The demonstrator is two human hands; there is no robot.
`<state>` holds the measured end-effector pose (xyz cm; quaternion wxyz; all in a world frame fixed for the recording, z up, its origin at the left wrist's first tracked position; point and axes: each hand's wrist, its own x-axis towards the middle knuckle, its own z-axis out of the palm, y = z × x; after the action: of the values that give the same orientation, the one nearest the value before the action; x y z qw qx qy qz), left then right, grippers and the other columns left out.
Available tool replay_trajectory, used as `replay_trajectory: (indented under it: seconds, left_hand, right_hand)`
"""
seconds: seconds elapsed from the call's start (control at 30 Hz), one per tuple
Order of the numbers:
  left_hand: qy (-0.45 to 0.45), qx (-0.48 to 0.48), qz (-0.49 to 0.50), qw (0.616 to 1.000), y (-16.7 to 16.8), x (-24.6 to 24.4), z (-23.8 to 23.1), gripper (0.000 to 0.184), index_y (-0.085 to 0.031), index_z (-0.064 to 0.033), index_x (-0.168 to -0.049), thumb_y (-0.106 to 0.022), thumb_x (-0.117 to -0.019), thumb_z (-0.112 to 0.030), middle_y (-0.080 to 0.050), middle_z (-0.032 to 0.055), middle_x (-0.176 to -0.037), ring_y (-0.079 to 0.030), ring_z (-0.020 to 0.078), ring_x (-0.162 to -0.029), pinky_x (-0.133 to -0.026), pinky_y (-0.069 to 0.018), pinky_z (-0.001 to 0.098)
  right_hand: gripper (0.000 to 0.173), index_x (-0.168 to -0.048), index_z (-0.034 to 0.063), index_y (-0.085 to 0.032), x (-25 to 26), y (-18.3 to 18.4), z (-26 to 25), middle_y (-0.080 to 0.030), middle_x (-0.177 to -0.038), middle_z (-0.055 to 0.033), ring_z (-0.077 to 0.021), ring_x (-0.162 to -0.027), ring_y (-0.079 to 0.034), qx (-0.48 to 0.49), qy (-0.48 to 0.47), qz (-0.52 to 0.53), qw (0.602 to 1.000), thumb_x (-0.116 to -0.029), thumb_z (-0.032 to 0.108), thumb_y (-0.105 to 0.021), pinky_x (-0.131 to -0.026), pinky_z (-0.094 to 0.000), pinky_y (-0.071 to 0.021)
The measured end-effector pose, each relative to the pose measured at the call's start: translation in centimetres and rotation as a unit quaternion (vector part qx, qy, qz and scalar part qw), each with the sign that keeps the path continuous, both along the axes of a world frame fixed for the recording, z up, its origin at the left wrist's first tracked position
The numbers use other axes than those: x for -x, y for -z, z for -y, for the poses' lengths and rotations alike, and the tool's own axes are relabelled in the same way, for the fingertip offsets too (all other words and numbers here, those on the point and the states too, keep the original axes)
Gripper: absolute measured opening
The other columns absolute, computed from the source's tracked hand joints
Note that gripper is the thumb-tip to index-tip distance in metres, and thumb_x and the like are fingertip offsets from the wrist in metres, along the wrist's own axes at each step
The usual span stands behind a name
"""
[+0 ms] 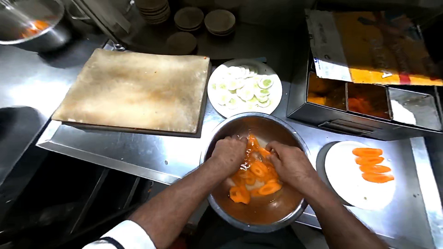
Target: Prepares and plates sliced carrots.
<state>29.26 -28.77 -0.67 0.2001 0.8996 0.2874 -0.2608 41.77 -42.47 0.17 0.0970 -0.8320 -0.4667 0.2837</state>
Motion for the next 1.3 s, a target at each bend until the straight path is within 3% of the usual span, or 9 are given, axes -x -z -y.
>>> replay_trajectory:
  seconds: [0.2,0.37,0.43,0.57,0.67,0.73,0.97,1.17,1.3]
  left_hand:
    - [-0.008,0.022,-0.049,0.999,0.0,-0.5,-0.4,0.035,-0.064,-0.0093,-0.125,-0.071,-0.0904,-0.015,-0.069,0.0173,-0.116,-0.067,0.0386,-0.108,-0.087,-0.0545,0.0594]
    - [-0.059,0.009,-0.011,0.998,-0.2,0.2,-0.3,0.027,-0.070,-0.0108,-0.120,-0.068,-0.0935,-0.016,-0.069,0.0157,-0.118,-0.067,0.0373,-0.108,-0.091,-0.0539,0.0613]
    - [-0.069,0.000,0.006,0.998,-0.4,0.2,-0.1,0.026,-0.070,-0.0114,-0.122,-0.067,-0.0957,-0.015,-0.069,0.0144,-0.121,-0.067,0.0367,-0.110,-0.093,-0.0534,0.0616]
    - [-0.087,-0.025,0.084,0.992,-0.1,0.3,0.1,0.025,-0.068,-0.0023,-0.119,-0.064,-0.0945,0.000,-0.068,0.0210,-0.117,-0.067,0.0414,-0.107,-0.091,-0.0526,0.0639]
    - [-0.034,-0.024,0.170,0.985,1.6,0.0,0.7,0.019,-0.071,0.0013,-0.106,-0.068,-0.0882,0.008,-0.058,0.0192,-0.141,-0.062,0.0394,-0.122,-0.099,-0.0523,0.0597]
    - [-0.009,-0.024,0.187,0.982,2.6,-0.8,1.1,0.016,-0.073,0.0011,-0.101,-0.070,-0.0862,0.007,-0.054,0.0214,-0.146,-0.058,0.0438,-0.126,-0.101,-0.0498,0.0617]
    - [0.018,-0.071,0.111,0.991,3.2,-2.2,2.0,0.019,-0.073,0.0010,-0.111,-0.070,-0.0928,-0.004,-0.064,0.0228,-0.127,-0.057,0.0441,-0.124,-0.106,-0.0454,0.0594]
    - [-0.040,-0.074,0.071,0.994,2.2,-2.9,2.7,0.014,-0.070,0.0004,-0.108,-0.066,-0.0948,-0.005,-0.063,0.0219,-0.119,-0.064,0.0390,-0.109,-0.093,-0.0536,0.0571]
    - [-0.105,-0.047,0.156,0.981,1.2,-1.8,2.5,0.013,-0.068,0.0038,-0.101,-0.074,-0.0912,-0.002,-0.066,0.0221,-0.107,-0.066,0.0379,-0.098,-0.087,-0.0539,0.0576]
  right_hand:
    - [0.047,-0.144,0.0277,-0.058,-1.4,-1.4,3.5,-0.066,-0.089,-0.0040,-0.0167,-0.071,-0.065,-0.074,0.071,-0.136,0.985,-0.0994,0.013,-0.063,-0.068,-0.0406,-0.0588]
    - [0.020,-0.115,0.0116,-0.071,-1.7,-1.0,8.0,-0.073,-0.095,-0.0039,-0.0143,-0.078,-0.071,-0.177,0.039,-0.181,0.967,-0.0985,0.017,-0.062,-0.072,-0.0366,-0.0615]
    - [0.018,-0.110,0.0076,-0.073,-1.7,-1.1,9.7,-0.074,-0.097,-0.0070,-0.0171,-0.085,-0.073,-0.216,0.015,-0.176,0.960,-0.1004,0.017,-0.060,-0.079,-0.0375,-0.0615]
    - [0.016,-0.107,0.0066,-0.072,-4.2,0.1,15.4,-0.074,-0.093,-0.0039,-0.0100,-0.079,-0.071,-0.336,0.084,-0.157,0.925,-0.0987,0.016,-0.063,-0.071,-0.0281,-0.0613]
    - [0.016,-0.106,0.0063,-0.072,-7.8,1.3,20.8,-0.073,-0.091,-0.0020,-0.0096,-0.075,-0.071,-0.332,0.230,-0.095,0.910,-0.0927,0.013,-0.066,-0.067,-0.0298,-0.0617]
    - [0.017,-0.106,0.0060,-0.071,-10.1,2.5,23.6,-0.072,-0.086,-0.0022,-0.0109,-0.071,-0.069,-0.313,0.313,-0.048,0.895,-0.0893,0.011,-0.069,-0.064,-0.0312,-0.0601]
    - [0.013,-0.103,0.0066,-0.072,-14.4,5.9,25.9,-0.068,-0.087,-0.0075,-0.0187,-0.072,-0.064,-0.264,0.384,0.028,0.884,-0.0901,0.008,-0.075,-0.066,-0.0411,-0.0547]
    - [0.016,-0.103,0.0064,-0.074,-15.3,6.9,25.7,-0.064,-0.088,-0.0104,-0.0229,-0.073,-0.060,-0.232,0.394,0.063,0.887,-0.0880,0.008,-0.077,-0.065,-0.0436,-0.0510]
    - [0.026,-0.113,0.0036,-0.071,-15.3,6.5,26.5,-0.064,-0.097,-0.0157,-0.0272,-0.075,-0.058,-0.258,0.395,0.071,0.879,-0.0898,0.013,-0.077,-0.065,-0.0473,-0.0493]
